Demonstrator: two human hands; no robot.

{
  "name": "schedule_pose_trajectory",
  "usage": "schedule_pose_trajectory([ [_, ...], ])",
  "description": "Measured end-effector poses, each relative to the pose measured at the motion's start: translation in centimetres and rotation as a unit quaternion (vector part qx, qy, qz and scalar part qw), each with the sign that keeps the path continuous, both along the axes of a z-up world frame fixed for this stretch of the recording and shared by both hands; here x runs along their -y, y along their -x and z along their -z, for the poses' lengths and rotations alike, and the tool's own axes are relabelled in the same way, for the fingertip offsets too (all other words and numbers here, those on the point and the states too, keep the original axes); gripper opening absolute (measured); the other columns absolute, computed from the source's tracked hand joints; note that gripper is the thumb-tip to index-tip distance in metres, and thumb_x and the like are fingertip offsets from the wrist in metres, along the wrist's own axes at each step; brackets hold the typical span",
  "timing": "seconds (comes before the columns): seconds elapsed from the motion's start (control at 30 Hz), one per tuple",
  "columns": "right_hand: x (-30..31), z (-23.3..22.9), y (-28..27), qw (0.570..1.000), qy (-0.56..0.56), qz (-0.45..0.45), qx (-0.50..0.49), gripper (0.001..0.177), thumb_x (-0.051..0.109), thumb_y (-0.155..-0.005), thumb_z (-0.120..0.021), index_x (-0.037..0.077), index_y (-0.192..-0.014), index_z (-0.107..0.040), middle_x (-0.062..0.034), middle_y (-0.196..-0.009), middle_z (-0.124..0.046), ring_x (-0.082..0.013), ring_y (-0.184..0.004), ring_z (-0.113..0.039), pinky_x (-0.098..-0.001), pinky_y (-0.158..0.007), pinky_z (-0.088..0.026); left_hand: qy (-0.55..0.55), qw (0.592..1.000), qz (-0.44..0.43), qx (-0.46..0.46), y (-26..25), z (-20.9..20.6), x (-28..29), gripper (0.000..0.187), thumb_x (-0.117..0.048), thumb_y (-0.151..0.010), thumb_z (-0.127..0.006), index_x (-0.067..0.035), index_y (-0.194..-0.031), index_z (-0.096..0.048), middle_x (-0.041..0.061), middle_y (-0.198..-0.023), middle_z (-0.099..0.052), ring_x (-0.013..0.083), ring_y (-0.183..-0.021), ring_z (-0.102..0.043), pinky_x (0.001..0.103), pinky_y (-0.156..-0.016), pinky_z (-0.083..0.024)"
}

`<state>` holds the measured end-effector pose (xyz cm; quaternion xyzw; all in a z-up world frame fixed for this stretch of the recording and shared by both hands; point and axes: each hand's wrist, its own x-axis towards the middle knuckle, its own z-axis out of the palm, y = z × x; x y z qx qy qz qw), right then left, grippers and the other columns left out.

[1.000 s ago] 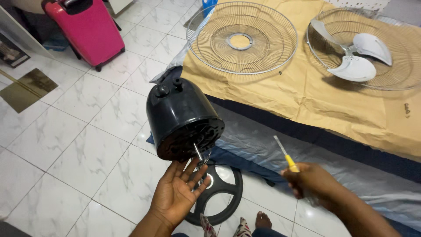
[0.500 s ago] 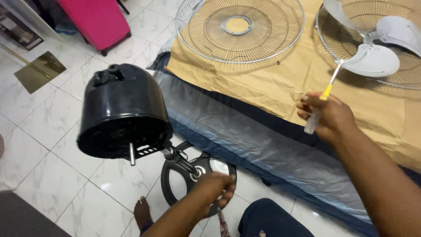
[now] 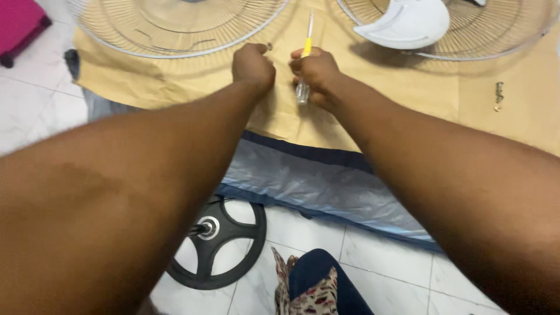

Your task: The person uses a screwdriver to tighten a screw on the back of a standing fan motor housing. They repeatedly adjust the motor and turn the screwdriver to secure the connection.

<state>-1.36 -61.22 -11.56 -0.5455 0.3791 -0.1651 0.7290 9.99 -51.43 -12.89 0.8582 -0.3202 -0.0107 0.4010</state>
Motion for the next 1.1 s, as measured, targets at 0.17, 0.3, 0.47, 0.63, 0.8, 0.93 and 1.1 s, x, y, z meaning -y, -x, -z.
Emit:
schedule_pose_trajectory([
  [0.17,-1.0,2.4,1.2,0.996,0.079,-0.017,0.034,0.026,0.002,-0.087,-0.07,0.008,-0.111,-0.062,-0.0036,-0.097,-0.065,-0.0137,-0.081,-0.063,-0.0319,-0.067,-0.057,-0.082,0.989,-0.095,-0.084,1.2,0.2,2.2,0.023,-0.02,-0.083,-0.073,-0.011,-0.105,-0.074,0.012,-0.107,-0.074,0.0323,-0.102,-0.07,0.043,-0.091,-0.055],
  [0.3,-0.8,3.5,1.1,0.988,0.13,-0.031,0.083,0.029,-0.002,-0.087,-0.071,0.006,-0.114,-0.063,-0.0043,-0.101,-0.066,-0.0142,-0.09,-0.066,-0.0294,-0.077,-0.057,-0.093,0.985,-0.138,-0.054,1.4,0.2,4.0,0.02,-0.017,-0.093,-0.057,-0.01,-0.093,-0.076,0.012,-0.101,-0.074,0.0379,-0.098,-0.07,0.048,-0.085,-0.056],
  [0.47,-0.7,3.9,1.4,0.988,0.125,-0.034,0.084,0.028,-0.002,-0.088,-0.07,0.006,-0.114,-0.064,-0.0044,-0.099,-0.064,-0.0143,-0.088,-0.064,-0.029,-0.077,-0.056,-0.055,0.981,-0.186,-0.029,0.2,2.0,4.7,0.016,-0.018,-0.087,-0.059,-0.011,-0.088,-0.074,0.012,-0.094,-0.074,0.0391,-0.089,-0.07,0.048,-0.076,-0.057],
  [0.63,-1.0,3.5,1.4,0.99,0.124,-0.028,0.058,0.026,-0.001,-0.089,-0.071,0.007,-0.113,-0.063,-0.0034,-0.097,-0.064,-0.0136,-0.086,-0.065,-0.029,-0.075,-0.057,-0.045,0.986,-0.158,-0.036,-0.7,2.5,4.7,0.012,-0.016,-0.085,-0.062,-0.01,-0.085,-0.072,0.013,-0.09,-0.074,0.0362,-0.085,-0.07,0.047,-0.074,-0.056],
  [0.8,-0.8,2.8,1.4,0.99,0.113,-0.055,0.071,0.025,0.001,-0.089,-0.071,0.008,-0.112,-0.063,-0.0025,-0.099,-0.065,-0.0128,-0.088,-0.066,-0.0289,-0.076,-0.059,0.015,0.989,-0.146,-0.021,0.1,1.4,3.0,0.008,-0.015,-0.084,-0.066,-0.008,-0.082,-0.07,0.013,-0.087,-0.074,0.0334,-0.08,-0.071,0.045,-0.072,-0.055],
  [0.93,-0.9,1.7,2.3,0.987,0.137,-0.057,0.055,0.027,0.001,-0.089,-0.073,0.008,-0.113,-0.064,-0.0031,-0.096,-0.062,-0.0132,-0.082,-0.062,-0.0294,-0.07,-0.054,0.077,0.986,-0.138,-0.05,3.2,-0.3,-0.6,0.003,-0.008,-0.077,-0.072,-0.007,-0.079,-0.07,0.013,-0.082,-0.074,0.0304,-0.078,-0.072,0.041,-0.073,-0.056],
  [1.1,-1.3,-0.1,5.1,0.994,0.087,-0.039,0.047,0.027,0.001,-0.089,-0.072,0.007,-0.113,-0.062,-0.0028,-0.093,-0.061,-0.0123,-0.077,-0.059,-0.0301,-0.066,-0.053,0.178,0.95,-0.182,-0.181,9.3,-2.7,-8.0,0.009,-0.004,-0.07,-0.078,-0.003,-0.074,-0.07,0.013,-0.07,-0.074,0.0225,-0.063,-0.073,0.035,-0.065,-0.059],
])
